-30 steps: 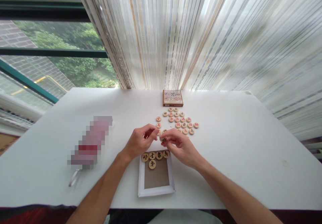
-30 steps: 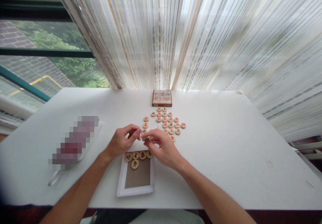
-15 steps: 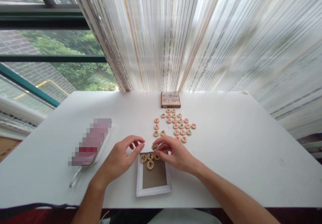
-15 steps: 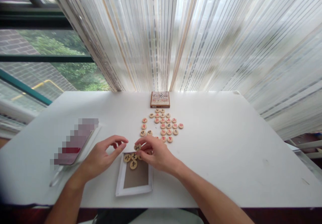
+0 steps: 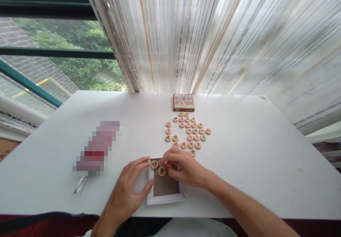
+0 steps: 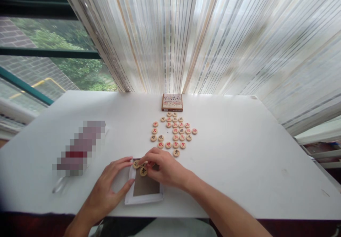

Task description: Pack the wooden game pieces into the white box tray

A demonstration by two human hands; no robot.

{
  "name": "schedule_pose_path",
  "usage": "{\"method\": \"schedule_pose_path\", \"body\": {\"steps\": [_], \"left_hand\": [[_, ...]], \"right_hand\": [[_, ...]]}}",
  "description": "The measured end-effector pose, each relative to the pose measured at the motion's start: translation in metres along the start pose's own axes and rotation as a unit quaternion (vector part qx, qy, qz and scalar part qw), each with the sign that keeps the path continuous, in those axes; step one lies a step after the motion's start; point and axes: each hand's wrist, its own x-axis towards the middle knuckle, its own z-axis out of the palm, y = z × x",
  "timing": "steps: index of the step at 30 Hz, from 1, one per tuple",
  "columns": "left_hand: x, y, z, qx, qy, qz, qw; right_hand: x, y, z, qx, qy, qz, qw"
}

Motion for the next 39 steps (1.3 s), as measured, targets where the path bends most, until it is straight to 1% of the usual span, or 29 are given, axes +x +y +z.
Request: {"method": "schedule_pose_path", "body": {"steps": [6, 12, 18, 22, 27, 30, 35, 39], "left_hand": [[0.001, 0.003, -0.001, -0.002, 0.002, 0.014, 1.000], [0.001, 0.004, -0.001, -0.005, 0.008, 0.010, 1.000], [0.001, 0.001, 0.000, 0.002, 0.008, 0.009, 1.000], [0.001, 0.000, 0.000, 0.002, 0.009, 0.009, 1.000], [0.001, 0.001, 0.000, 0.002, 0.013, 0.012, 1.000], [0.001, 0.001, -0.001, 0.003, 0.009, 0.010, 1.000], [0.000, 0.000, 0.000, 0.008, 0.002, 0.011, 1.000], [0.001, 0.000, -0.001, 0.006, 0.005, 0.013, 1.000]], "right_hand": [[0.001, -0.007, 0.003, 0.010, -0.020, -0.007, 1.000], [0.000, -0.016, 0.010, -0.007, -0.038, 0.009, 0.999], [-0.002, -0.013, 0.015, -0.056, -0.063, -0.006, 0.996], [-0.003, -0.010, 0.015, -0.071, -0.056, -0.027, 0.996], [-0.004, -0.013, 0.017, -0.047, -0.045, -0.042, 0.997], [-0.004, -0.016, 0.018, -0.046, -0.045, -0.033, 0.997], [-0.003, -0.014, 0.023, -0.078, -0.029, 0.006, 0.997], [-0.002, -0.008, 0.028, -0.078, -0.033, -0.010, 0.996]]}}
